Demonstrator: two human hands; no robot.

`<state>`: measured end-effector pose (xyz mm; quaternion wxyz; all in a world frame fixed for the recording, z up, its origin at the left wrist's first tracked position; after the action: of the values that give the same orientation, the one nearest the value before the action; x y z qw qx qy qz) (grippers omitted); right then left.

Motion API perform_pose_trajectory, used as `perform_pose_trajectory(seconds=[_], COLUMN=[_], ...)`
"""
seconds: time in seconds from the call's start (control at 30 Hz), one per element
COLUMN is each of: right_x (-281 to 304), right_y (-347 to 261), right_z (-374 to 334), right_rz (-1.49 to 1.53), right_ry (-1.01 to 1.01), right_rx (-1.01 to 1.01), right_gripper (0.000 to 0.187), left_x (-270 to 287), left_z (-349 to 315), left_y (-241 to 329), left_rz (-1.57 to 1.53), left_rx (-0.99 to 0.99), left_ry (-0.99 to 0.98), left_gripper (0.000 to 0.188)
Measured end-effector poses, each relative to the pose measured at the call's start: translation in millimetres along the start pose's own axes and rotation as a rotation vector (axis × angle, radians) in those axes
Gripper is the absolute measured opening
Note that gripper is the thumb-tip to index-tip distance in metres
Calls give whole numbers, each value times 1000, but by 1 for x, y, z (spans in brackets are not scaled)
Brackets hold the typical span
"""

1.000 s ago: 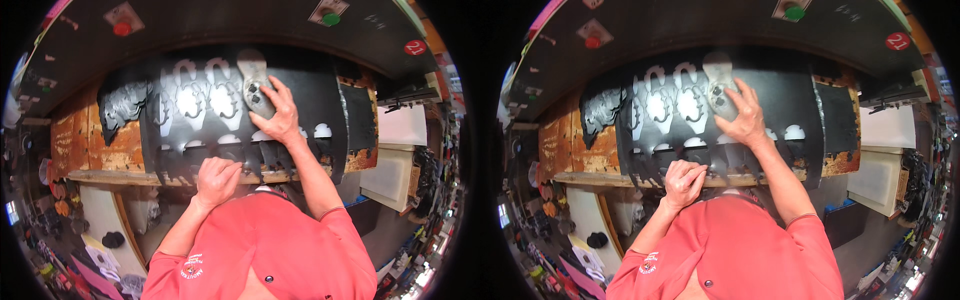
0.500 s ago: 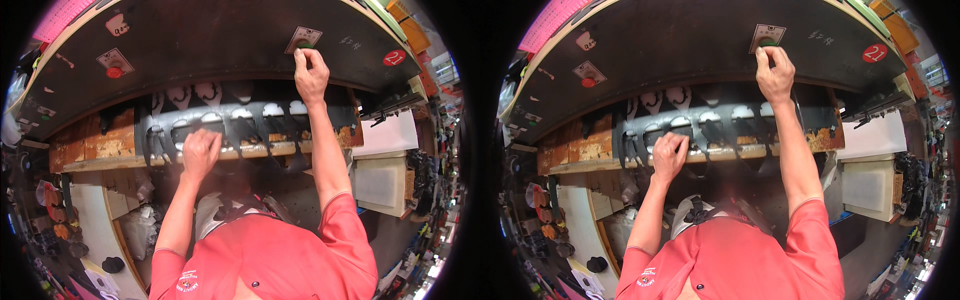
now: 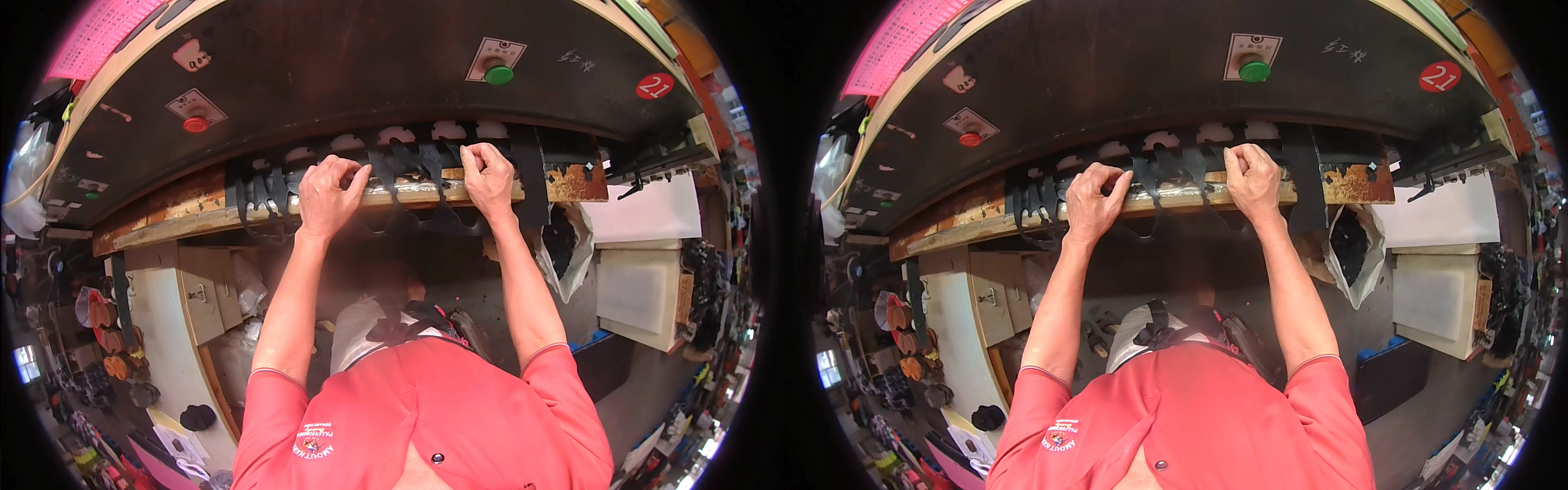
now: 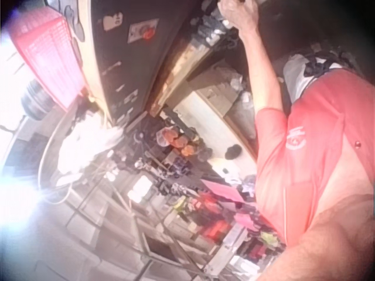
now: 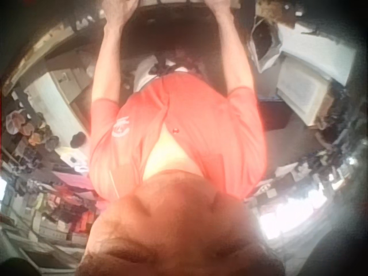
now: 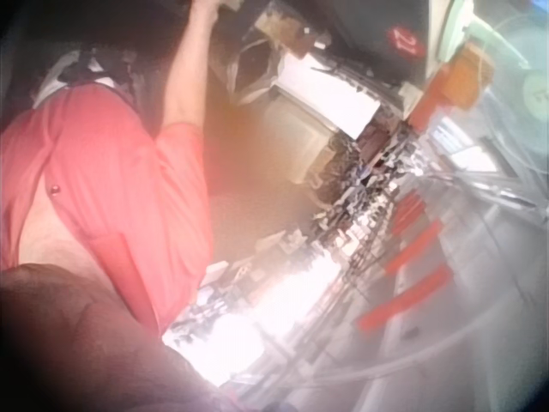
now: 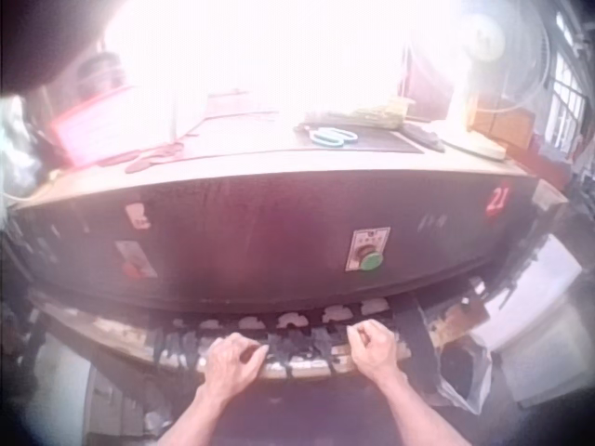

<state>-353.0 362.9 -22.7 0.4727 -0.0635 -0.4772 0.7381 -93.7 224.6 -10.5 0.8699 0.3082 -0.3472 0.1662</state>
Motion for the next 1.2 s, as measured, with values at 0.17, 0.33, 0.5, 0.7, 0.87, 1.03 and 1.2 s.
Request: perform_pose_trajectory(seconds=[0.17, 0.33, 0.5, 0.7, 0.87, 1.03, 1.2], right_x=[3, 3, 11, 14, 9, -76, -143], right_y=[-5, -6, 0, -19, -52, -32, -26], right_z=[0, -3, -8, 8, 58, 125, 131], right_rz=[5, 38, 24, -108, -153, -20, -268], right_ry=[-9, 3, -44, -250, -174, -315, -441], right_rx=[-7, -37, -60, -280, -193, -96, 62], right_gripper=[13, 13, 15, 14, 15, 82, 80], left_x=[0, -3, -1, 8, 17, -3, -53], left_z=[1, -3, -6, 2, 31, 96, 144], left_y=[-1, -2, 2, 5, -5, -24, -51], left_rz=[15, 3, -17, -20, -81, -182, -9], left_rx=[4, 46, 56, 56, 140, 77, -43], left_ry=[20, -58, -52, -191, -528, -188, -99], left_gripper=[14, 14, 17, 13, 11, 16, 39])
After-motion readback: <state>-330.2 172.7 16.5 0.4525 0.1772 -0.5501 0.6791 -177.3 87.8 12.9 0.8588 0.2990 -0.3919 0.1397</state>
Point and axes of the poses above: each hand's wrist, its own z-axis towards the middle knuckle, its own x-axis out of the back of the hand, y = z × x, the point moved 2 cm from there along z, towards the middle knuckle, and after that the axes turned 8 degrees about z, right-handed, at the moved point
